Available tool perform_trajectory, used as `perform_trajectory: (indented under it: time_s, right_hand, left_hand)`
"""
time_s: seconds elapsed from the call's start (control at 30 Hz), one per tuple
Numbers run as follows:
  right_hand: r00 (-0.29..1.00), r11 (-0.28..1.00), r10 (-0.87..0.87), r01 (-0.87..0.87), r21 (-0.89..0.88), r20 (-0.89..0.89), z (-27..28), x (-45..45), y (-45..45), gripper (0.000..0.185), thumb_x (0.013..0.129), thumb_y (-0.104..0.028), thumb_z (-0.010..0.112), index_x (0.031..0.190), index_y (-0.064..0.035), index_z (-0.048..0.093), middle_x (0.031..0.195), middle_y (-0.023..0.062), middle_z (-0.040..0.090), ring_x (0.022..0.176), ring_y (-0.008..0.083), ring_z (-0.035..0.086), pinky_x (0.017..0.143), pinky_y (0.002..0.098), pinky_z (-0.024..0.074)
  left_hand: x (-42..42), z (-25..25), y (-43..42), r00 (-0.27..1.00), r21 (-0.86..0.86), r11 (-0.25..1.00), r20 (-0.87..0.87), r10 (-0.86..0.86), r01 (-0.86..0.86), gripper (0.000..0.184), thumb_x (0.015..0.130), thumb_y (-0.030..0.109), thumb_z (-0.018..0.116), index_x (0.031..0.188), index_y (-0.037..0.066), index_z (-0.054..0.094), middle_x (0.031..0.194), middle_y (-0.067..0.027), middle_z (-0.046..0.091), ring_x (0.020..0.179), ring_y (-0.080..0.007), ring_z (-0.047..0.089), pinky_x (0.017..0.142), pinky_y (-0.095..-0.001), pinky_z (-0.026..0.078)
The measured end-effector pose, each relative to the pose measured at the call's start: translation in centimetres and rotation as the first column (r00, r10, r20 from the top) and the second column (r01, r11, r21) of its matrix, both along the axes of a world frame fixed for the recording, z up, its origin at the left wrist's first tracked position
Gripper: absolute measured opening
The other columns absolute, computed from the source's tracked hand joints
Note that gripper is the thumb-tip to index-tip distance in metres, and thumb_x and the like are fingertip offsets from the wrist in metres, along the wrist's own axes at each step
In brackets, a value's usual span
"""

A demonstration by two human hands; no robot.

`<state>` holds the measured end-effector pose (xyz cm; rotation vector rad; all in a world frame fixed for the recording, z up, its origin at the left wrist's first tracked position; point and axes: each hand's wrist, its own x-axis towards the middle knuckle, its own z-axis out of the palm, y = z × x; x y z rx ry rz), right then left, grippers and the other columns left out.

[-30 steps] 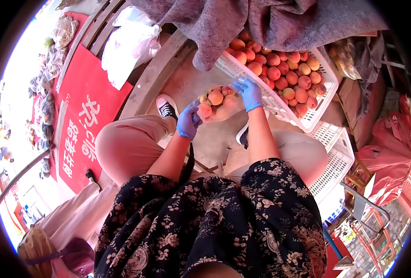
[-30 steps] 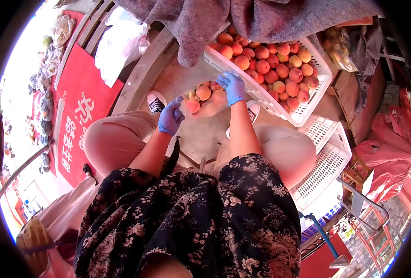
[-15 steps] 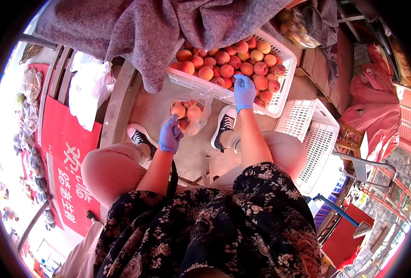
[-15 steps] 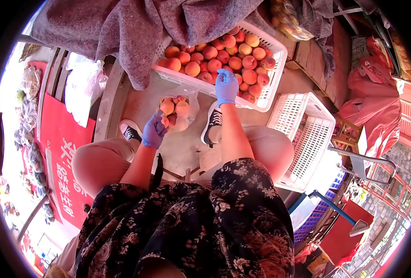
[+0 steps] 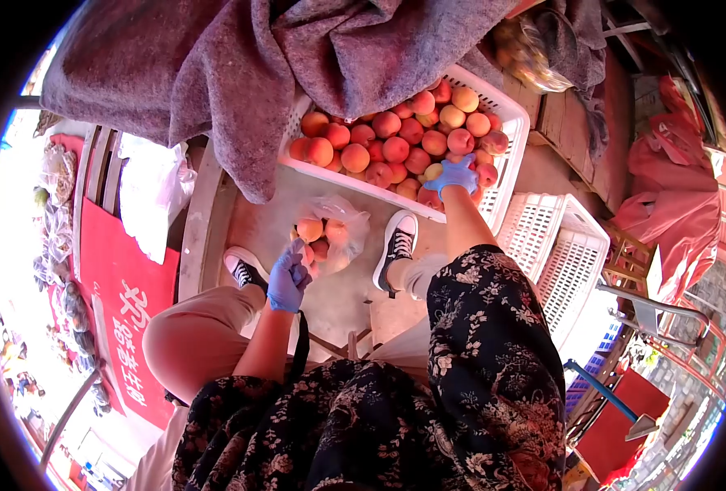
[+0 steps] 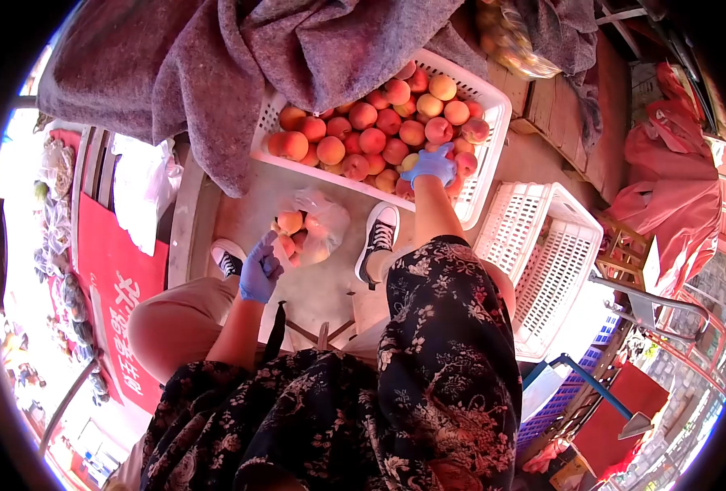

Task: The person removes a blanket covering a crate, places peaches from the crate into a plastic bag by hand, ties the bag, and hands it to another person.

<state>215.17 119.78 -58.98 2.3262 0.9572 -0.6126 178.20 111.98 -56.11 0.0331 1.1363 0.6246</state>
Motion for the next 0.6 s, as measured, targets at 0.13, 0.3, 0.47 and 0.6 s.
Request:
perform_trajectory:
  time_s: [0.13, 0.3, 0.47, 0.6]
  right_hand:
    - [0.999, 0.997, 0.046, -0.048, 0.058, 0.029, -0.9, 0.3, -0.1, 0.089, 0.051, -0.057, 0.069, 0.129, -0.0261, 0.037, 0.139, 0.016, 0.015, 0.116, 0.0316, 0.041, 0.092, 0.0387, 0.0386]
    - [0.775, 0.899, -0.177, 0.378, 0.222, -0.606, -2.8, 4.7, -0.2, 0.082, 0.059, -0.049, 0.071, 0.126, -0.0157, 0.04, 0.13, 0.0111, 0.031, 0.11, 0.0277, 0.045, 0.087, 0.0345, 0.041]
    - [-0.17, 0.597, -0.03, 0.788, -0.154, -0.985, 6.1, 2.6, -1.7, 0.084, 0.07, -0.049, 0.064, 0.131, -0.0056, 0.027, 0.124, 0.0107, 0.04, 0.098, 0.028, 0.053, 0.076, 0.0368, 0.045]
    - [-0.593, 0.822, 0.119, 0.508, -0.256, -0.796, 8.5, -3.2, -1.6, 0.082, 0.068, -0.046, 0.067, 0.127, -0.0029, 0.03, 0.12, 0.0123, 0.043, 0.108, 0.0283, 0.047, 0.091, 0.0471, 0.0397]
  left_hand:
    - [-0.1, 0.4, -0.2, 0.999, -0.004, 1.0, -0.031, 0.027, -0.028, 0.032, 0.077, 0.017, 0.05, 0.109, 0.014, 0.053, 0.061, 0.0094, 0.035, 0.043, -0.0034, 0.028, 0.043, -0.0189, 0.024]
    - [-1.0, -0.1, 0.1, 0.999, -0.025, 0.999, -0.012, 0.032, -0.033, 0.034, 0.077, 0.016, 0.049, 0.111, 0.015, 0.051, 0.056, 0.0086, 0.032, 0.042, -0.0041, 0.027, 0.043, -0.019, 0.024]
    - [-1.6, -0.3, -0.6, 0.999, -0.026, 0.999, -0.002, 0.04, -0.04, 0.039, 0.078, 0.013, 0.046, 0.117, 0.015, 0.047, 0.048, 0.0073, 0.026, 0.04, -0.0054, 0.025, 0.042, -0.0188, 0.022]
    - [-2.2, 0.5, -1.4, 0.994, 0.005, 0.996, 0.059, 0.093, -0.094, 0.039, 0.077, 0.012, 0.045, 0.116, 0.015, 0.045, 0.045, 0.0069, 0.024, 0.037, -0.0064, 0.023, 0.04, -0.0198, 0.02]
